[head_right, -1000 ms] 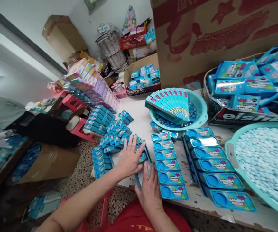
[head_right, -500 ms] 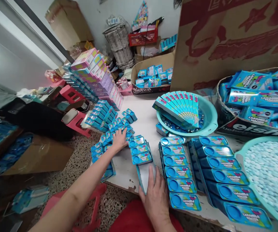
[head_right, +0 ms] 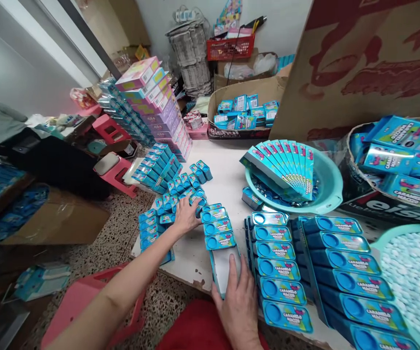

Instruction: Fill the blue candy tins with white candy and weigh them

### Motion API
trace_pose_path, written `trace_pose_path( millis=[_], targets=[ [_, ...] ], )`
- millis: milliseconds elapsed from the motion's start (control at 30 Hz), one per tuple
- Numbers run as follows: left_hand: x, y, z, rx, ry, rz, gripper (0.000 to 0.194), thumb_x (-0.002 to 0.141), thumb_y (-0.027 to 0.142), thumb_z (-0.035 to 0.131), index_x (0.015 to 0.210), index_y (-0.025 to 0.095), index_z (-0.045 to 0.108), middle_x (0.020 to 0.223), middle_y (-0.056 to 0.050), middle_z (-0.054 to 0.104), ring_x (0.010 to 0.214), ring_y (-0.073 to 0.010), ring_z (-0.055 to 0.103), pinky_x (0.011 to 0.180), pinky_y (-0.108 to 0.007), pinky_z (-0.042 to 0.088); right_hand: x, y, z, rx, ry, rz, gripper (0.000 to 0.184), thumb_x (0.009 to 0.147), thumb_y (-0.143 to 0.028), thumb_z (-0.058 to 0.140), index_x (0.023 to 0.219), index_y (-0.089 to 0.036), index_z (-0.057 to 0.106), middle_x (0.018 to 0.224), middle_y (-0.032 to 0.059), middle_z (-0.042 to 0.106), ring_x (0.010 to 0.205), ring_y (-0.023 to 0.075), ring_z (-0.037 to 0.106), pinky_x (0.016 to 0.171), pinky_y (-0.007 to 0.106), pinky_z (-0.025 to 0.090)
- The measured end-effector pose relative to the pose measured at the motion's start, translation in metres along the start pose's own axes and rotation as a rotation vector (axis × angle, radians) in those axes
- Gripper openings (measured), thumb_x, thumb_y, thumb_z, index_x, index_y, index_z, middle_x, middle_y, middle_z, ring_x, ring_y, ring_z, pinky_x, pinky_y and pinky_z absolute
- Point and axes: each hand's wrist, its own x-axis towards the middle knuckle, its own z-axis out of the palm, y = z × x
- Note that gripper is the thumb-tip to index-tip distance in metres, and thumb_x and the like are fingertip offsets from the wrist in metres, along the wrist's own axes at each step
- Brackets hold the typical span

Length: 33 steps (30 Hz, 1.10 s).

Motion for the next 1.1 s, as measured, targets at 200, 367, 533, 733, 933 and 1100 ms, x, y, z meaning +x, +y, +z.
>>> trace_pose_path(
  millis=[200,367,533,733,933,1100],
  targets=[
    [0.024,0.009,-0.004,0.002,-0.083,0.149,0.068,0.081,0.048,0.055,0.143,0.034,0.032,0.143,-0.016,0.027,0.119,-0.0346,0.039,0.098,-0.049,0.032,-0.002,0.0,0.001,-0.02,-0.001,-0.026,0.058,0.087,-0.043,0.042,0.133,-0.008,0.035,0.131,0.0271,0.041,0.1,0.0359,0.054,0.077,0.045,0.05],
    [0.054,0.013,-0.006,-0.047,-0.239,0.258,0.07,0.078,0.058,0.054,0.142,0.045,0.027,0.154,-0.005,0.007,0.123,-0.0396,0.031,0.092,-0.054,0.036,-0.004,0.001,0.004,-0.025,0.013,-0.036,0.054,0.088,-0.044,0.041,0.13,-0.009,0.04,0.133,0.0266,0.039,0.103,0.0365,0.053,0.078,0.046,0.05],
    [0.066,0.022,-0.003,-0.051,-0.256,0.208,0.051,0.076,0.058,0.057,0.123,0.039,0.054,0.154,0.0,0.011,0.124,-0.0385,0.03,0.09,-0.054,0.04,-0.005,-0.001,0.007,-0.028,0.023,-0.019,0.049,0.085,-0.039,0.046,0.126,-0.011,0.044,0.135,0.0257,0.038,0.104,0.0368,0.052,0.079,0.047,0.05],
    [0.062,0.023,-0.002,-0.067,-0.232,0.162,0.064,0.078,0.034,0.061,0.136,0.034,0.037,0.152,-0.007,0.012,0.126,-0.0332,0.034,0.096,-0.049,0.038,-0.005,-0.001,0.007,-0.031,0.04,-0.012,0.049,0.082,-0.037,0.051,0.124,-0.012,0.046,0.134,0.0253,0.039,0.106,0.0363,0.052,0.079,0.046,0.049],
    [0.064,0.018,-0.014,-0.076,-0.26,0.121,0.073,0.074,0.04,0.062,0.14,0.031,0.032,0.131,-0.014,0.036,0.118,-0.0332,0.045,0.089,-0.041,0.044,-0.004,-0.002,0.006,-0.028,0.032,0.002,0.048,0.08,-0.035,0.053,0.123,-0.013,0.047,0.135,0.0246,0.039,0.107,0.0357,0.051,0.081,0.046,0.049],
    [0.08,0.046,-0.013,-0.056,-0.137,-0.102,0.058,0.078,0.04,0.053,0.134,0.028,0.041,0.122,-0.013,0.043,0.108,-0.0306,0.053,0.083,-0.039,0.046,-0.005,-0.002,0.007,-0.007,0.022,0.028,0.046,0.08,-0.036,0.054,0.121,-0.016,0.049,0.137,0.0222,0.038,0.11,0.0349,0.049,0.082,0.045,0.048]
  ],
)
